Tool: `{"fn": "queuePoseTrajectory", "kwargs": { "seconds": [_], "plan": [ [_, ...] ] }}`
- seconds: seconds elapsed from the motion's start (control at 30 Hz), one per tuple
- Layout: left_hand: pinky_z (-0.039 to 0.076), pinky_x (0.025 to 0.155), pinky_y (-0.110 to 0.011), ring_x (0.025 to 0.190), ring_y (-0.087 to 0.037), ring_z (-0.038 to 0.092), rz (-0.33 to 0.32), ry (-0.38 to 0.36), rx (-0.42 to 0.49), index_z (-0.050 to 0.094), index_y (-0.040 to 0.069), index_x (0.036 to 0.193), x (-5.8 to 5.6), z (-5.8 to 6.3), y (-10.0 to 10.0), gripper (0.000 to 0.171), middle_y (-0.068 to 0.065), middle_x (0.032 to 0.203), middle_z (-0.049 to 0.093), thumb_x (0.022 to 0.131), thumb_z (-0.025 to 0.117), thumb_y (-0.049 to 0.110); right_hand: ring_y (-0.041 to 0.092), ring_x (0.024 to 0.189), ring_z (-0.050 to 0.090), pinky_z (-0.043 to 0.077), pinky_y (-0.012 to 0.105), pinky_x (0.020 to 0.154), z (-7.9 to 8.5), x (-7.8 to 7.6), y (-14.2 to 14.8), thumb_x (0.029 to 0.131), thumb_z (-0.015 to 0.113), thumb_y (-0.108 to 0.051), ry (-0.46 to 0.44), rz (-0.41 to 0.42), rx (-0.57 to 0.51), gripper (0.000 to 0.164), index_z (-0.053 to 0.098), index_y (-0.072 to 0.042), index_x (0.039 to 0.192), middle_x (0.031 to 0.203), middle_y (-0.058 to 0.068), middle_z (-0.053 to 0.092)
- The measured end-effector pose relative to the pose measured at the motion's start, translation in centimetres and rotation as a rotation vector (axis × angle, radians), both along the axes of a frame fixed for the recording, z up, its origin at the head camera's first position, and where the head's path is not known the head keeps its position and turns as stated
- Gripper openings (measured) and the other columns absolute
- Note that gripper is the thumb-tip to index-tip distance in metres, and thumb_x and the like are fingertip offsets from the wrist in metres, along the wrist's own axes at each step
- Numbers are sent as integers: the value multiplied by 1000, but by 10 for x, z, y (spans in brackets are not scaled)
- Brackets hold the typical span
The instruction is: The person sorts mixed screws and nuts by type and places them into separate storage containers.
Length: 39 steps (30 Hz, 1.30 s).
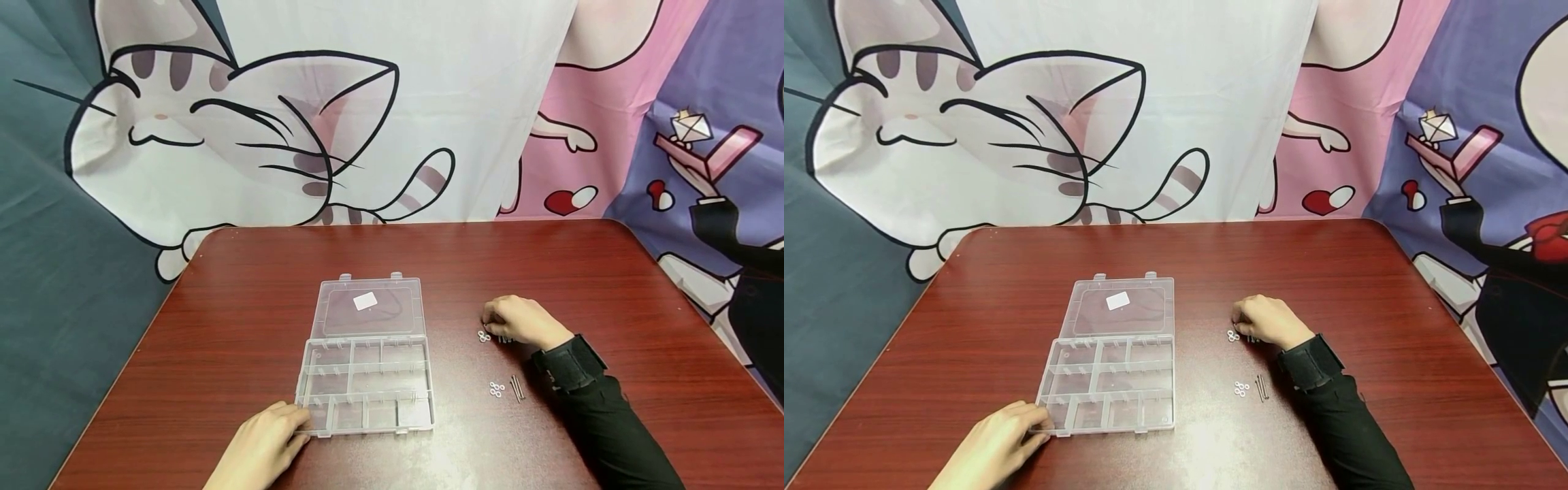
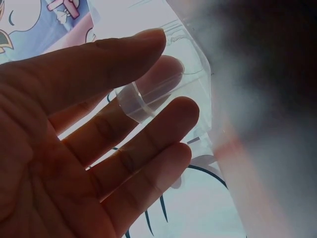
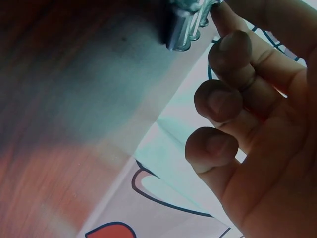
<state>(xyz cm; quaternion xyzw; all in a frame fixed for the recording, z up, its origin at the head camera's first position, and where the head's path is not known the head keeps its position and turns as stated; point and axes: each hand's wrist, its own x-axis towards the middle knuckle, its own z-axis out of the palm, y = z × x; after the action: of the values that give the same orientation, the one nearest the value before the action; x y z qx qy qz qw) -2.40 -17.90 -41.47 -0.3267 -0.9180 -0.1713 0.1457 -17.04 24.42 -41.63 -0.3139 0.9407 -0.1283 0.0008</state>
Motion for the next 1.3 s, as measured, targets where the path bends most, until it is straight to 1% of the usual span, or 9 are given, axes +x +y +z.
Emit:
{"fn": "queuePoseTrajectory", "kwargs": {
  "seconds": [0.23,0.33,0.47,0.63,0.77,0.9,1.03,1.1,1.3],
  "plan": [
    [33,50,-21,59,-4,38,-5,11,7,47,20,67,1,1,0,36,15,64,41,57,79,5,7,66,50,43,32,57,1,0,-1,72,70,-14,2,-12,20,12,60,-18,76,74,-11,54],
    [35,50,-21,60,-4,39,6,14,5,48,20,68,1,2,0,35,16,65,43,57,78,6,9,67,51,43,33,58,2,0,0,72,70,-15,9,-20,32,11,61,-17,77,75,-10,55],
    [35,50,-20,60,-2,38,21,-2,10,48,20,68,1,4,1,35,17,65,42,58,77,5,11,70,54,45,34,60,5,1,0,73,70,-15,25,-25,41,10,62,-15,80,77,-8,57],
    [33,50,-20,60,-1,35,19,-36,24,45,21,67,3,4,1,38,18,65,37,58,77,3,12,68,54,45,34,58,12,6,0,74,69,-14,72,-33,30,10,61,-14,79,76,-7,56],
    [33,50,-21,60,-1,36,25,-41,22,45,22,67,3,4,0,37,18,65,37,58,77,4,12,64,52,43,32,54,19,8,-4,72,69,-14,130,-38,27,12,57,-14,75,72,-6,53],
    [36,51,-23,60,-3,39,37,-40,9,49,20,69,3,4,0,33,17,66,42,59,77,4,13,63,51,43,32,53,25,10,-14,71,70,-13,194,-23,37,14,56,-14,74,70,-6,50],
    [38,52,-24,62,-4,43,45,-45,-3,52,20,71,2,4,0,31,16,68,47,60,78,5,13,62,50,43,30,53,31,13,-28,70,70,-13,240,17,37,15,55,-14,73,69,-6,49],
    [39,52,-25,62,-4,44,45,-45,-3,53,20,72,2,4,-1,31,16,69,48,60,78,5,12,61,50,42,29,53,33,14,-37,70,70,-13,245,34,36,15,55,-14,73,69,-6,49],
    [36,51,-24,60,-3,40,35,-37,14,51,20,71,2,4,-1,34,16,66,44,58,78,5,11,64,51,43,29,56,36,17,-63,70,71,-16,221,72,54,15,57,-17,73,71,-8,50]
  ]
}}
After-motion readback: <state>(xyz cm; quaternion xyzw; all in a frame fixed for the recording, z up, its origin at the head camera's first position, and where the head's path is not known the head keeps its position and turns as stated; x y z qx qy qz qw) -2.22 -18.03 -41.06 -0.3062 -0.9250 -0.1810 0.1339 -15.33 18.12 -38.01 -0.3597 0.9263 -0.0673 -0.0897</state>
